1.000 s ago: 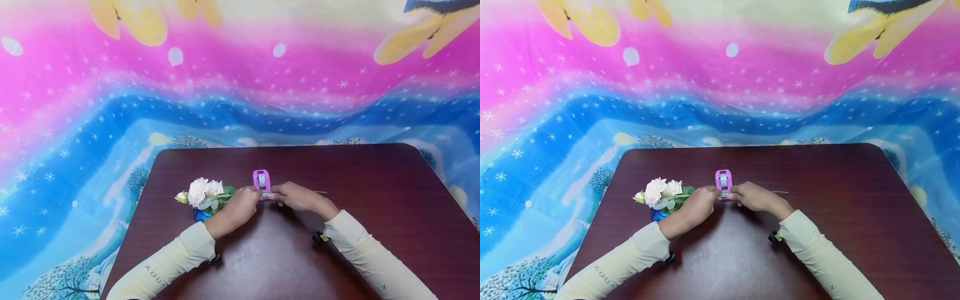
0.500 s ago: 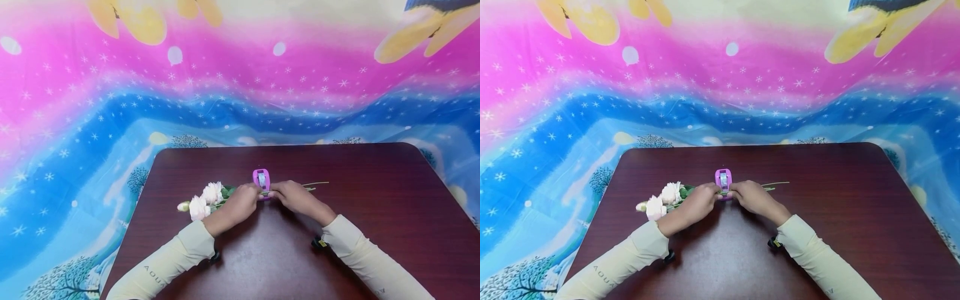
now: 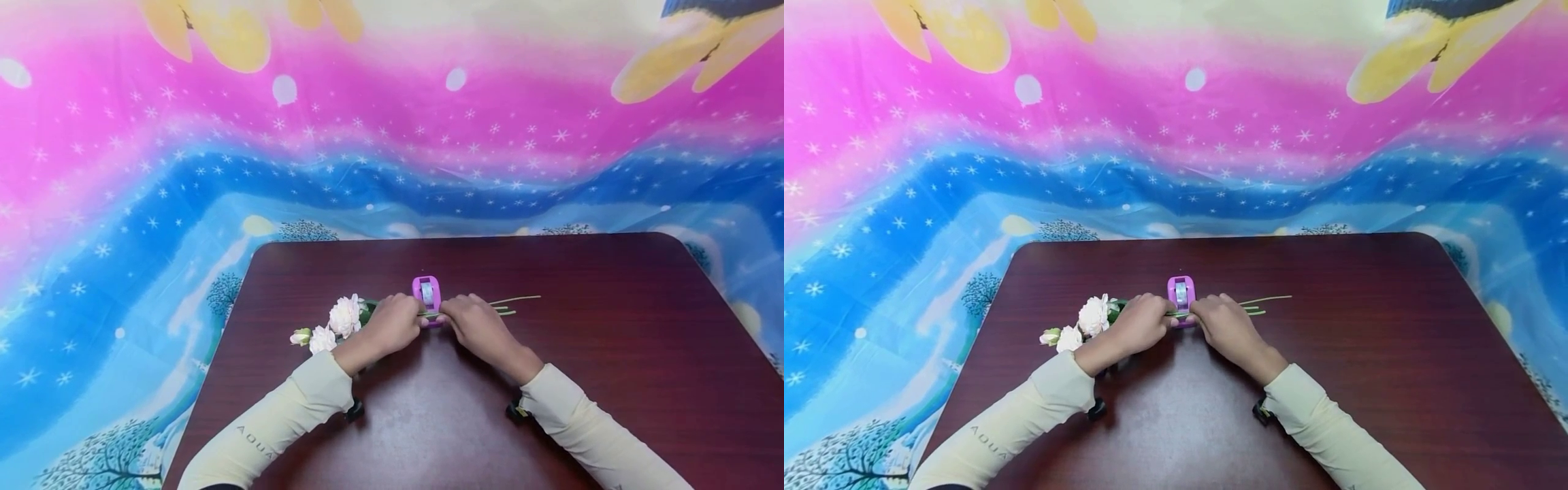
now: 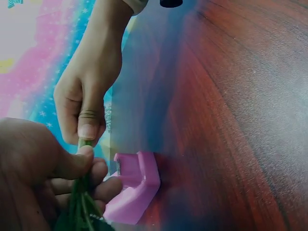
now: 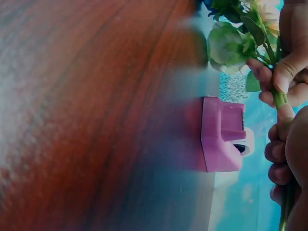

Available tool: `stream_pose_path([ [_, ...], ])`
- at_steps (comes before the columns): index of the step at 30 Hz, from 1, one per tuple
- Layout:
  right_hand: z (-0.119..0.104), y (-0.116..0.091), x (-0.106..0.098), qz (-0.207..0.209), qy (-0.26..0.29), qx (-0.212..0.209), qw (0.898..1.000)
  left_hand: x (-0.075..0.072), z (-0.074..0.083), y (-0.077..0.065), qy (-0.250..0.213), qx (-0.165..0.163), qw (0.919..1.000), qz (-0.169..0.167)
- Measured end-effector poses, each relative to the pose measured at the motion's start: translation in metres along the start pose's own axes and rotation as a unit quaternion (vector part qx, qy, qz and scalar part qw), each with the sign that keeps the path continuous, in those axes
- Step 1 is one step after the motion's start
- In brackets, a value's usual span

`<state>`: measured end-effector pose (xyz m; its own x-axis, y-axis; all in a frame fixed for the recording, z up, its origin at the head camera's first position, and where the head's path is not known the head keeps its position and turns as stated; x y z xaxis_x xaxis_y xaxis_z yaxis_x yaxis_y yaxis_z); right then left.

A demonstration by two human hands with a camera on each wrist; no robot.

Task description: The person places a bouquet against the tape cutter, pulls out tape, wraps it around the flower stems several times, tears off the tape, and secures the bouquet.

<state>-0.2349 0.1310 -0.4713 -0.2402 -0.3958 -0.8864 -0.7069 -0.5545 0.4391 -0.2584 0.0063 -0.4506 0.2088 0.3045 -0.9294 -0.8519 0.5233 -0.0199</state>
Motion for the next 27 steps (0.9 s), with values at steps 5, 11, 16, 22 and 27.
stream_pose_path([
  [5,-0.002,0.0,-0.001,0.014,-0.015,-0.011,1.0,-0.004,0.002,-0.001,0.027,0.006,0.9984,0.05],
  [11,-0.003,0.002,-0.002,0.015,-0.01,-0.017,1.0,-0.005,0.003,-0.003,0.051,0.018,0.9945,0.089],
  [16,0.006,0.003,-0.002,-0.045,0.046,0.037,0.997,-0.004,0.006,-0.01,0.082,0.047,0.9856,0.14],
  [22,0.021,0.006,0.002,-0.167,0.151,0.157,0.962,0.001,0.012,-0.017,0.132,0.09,0.965,0.208],
  [27,0.024,0.008,0.008,-0.246,0.235,0.174,0.924,0.006,0.014,-0.02,0.156,0.098,0.9584,0.218],
])
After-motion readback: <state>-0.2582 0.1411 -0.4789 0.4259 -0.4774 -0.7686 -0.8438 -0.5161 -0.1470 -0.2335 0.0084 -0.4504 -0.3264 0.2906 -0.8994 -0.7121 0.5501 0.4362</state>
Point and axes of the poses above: each hand's wrist, its own y-axis towards the middle knuckle, its own x-axis out of the palm, z = x × y, the point moved 7 cm from there along y, towards the middle knuckle, and after that the axes turned 3 degrees about -x, right-handed, at the moved point
